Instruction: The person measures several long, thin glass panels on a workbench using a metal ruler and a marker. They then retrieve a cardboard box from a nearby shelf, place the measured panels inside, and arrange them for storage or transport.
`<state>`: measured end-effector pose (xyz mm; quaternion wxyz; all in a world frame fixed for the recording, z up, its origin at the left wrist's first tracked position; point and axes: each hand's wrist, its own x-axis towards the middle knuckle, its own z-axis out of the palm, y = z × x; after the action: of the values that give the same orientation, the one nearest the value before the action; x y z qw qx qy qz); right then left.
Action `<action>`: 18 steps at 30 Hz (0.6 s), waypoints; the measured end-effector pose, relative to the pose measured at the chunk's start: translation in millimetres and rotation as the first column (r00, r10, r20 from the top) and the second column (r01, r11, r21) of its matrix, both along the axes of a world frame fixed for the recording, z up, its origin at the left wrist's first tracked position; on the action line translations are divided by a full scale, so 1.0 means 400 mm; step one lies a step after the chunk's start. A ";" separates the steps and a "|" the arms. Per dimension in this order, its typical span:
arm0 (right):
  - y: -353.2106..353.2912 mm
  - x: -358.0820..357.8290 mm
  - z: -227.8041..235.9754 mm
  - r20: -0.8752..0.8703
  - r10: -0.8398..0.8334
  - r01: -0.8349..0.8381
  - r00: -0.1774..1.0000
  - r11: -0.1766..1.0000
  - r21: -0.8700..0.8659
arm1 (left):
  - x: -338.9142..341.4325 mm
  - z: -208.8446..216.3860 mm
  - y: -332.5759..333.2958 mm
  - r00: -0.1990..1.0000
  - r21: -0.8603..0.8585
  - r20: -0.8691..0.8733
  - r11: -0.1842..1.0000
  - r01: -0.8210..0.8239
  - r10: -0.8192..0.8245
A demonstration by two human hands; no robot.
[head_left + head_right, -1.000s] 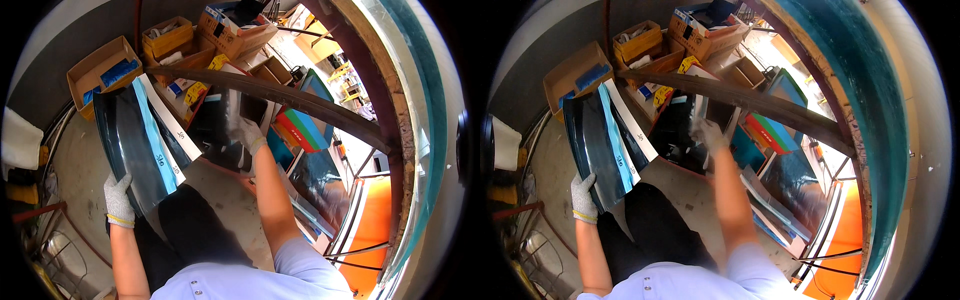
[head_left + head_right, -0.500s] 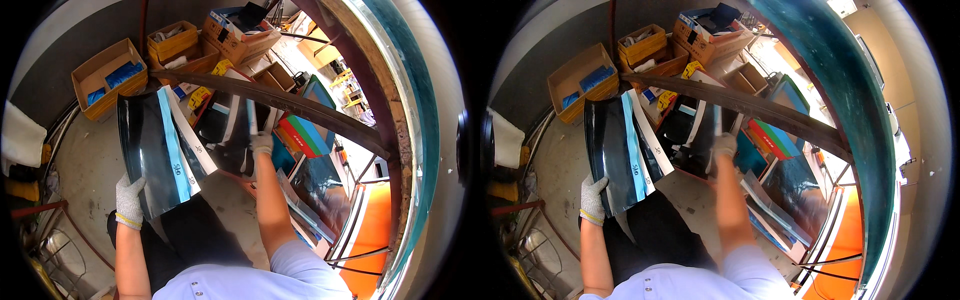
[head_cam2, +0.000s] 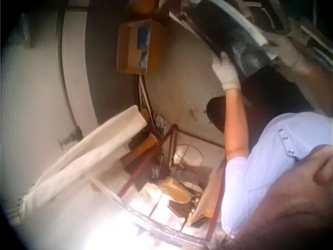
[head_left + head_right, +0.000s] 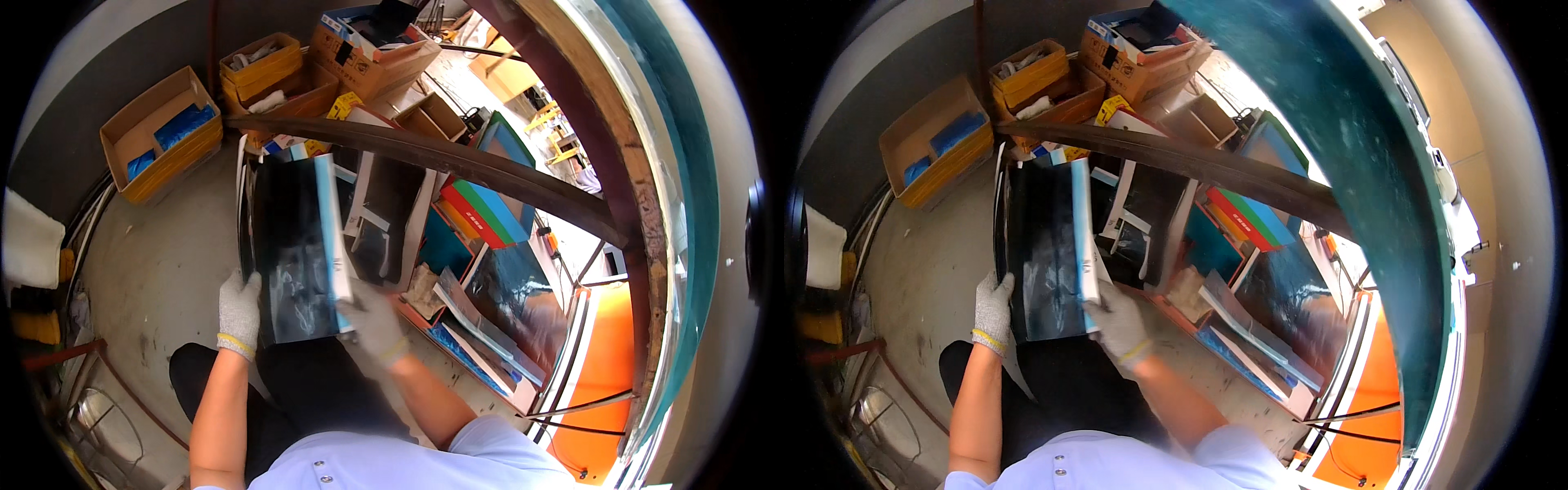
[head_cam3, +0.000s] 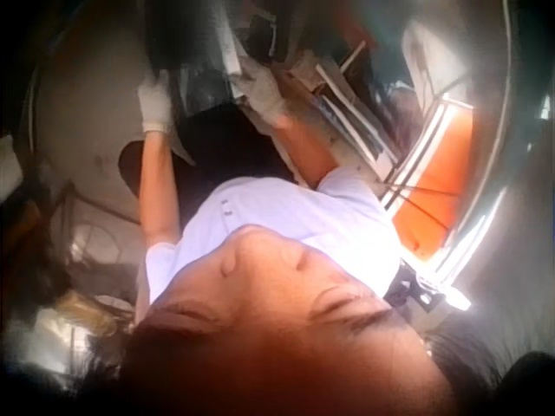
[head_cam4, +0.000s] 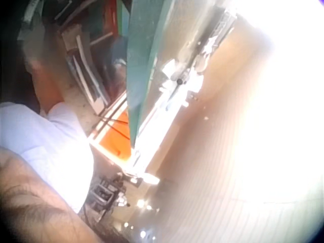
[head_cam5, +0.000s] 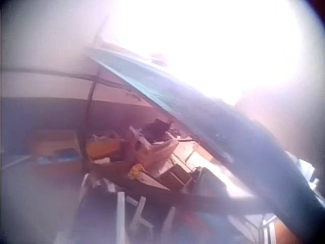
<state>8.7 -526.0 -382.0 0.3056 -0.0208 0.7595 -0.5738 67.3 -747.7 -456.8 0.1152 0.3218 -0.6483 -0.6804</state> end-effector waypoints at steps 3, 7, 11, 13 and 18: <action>-0.063 0.020 -0.088 -0.412 0.176 -0.010 0.894 0.927 0.374 | -0.015 0.053 0.020 0.991 0.154 0.085 0.981 -0.116 0.104; -0.089 0.000 -0.074 -0.378 0.351 -0.224 0.857 0.913 0.342 | -0.003 0.047 0.005 0.992 0.251 0.115 0.968 0.022 -0.052; -0.047 -0.139 -0.081 -0.512 0.107 0.033 0.852 0.966 0.257 | 0.030 0.060 -0.044 0.990 0.342 0.134 0.936 -0.084 0.040; 0.036 -0.265 -0.191 -0.597 0.383 0.135 0.705 0.754 0.643 | 0.044 0.069 -0.068 0.989 0.372 0.125 0.921 -0.116 0.074; 0.118 -0.398 -0.339 -0.547 0.613 0.318 0.570 0.449 0.835 | 0.078 0.084 -0.120 0.992 0.405 0.057 0.906 -0.125 0.111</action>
<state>-150.6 -478.6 -517.6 -0.0535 -0.1949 0.9792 0.0181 98.6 -795.6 -423.1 0.0761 0.3883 -0.4734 -0.7870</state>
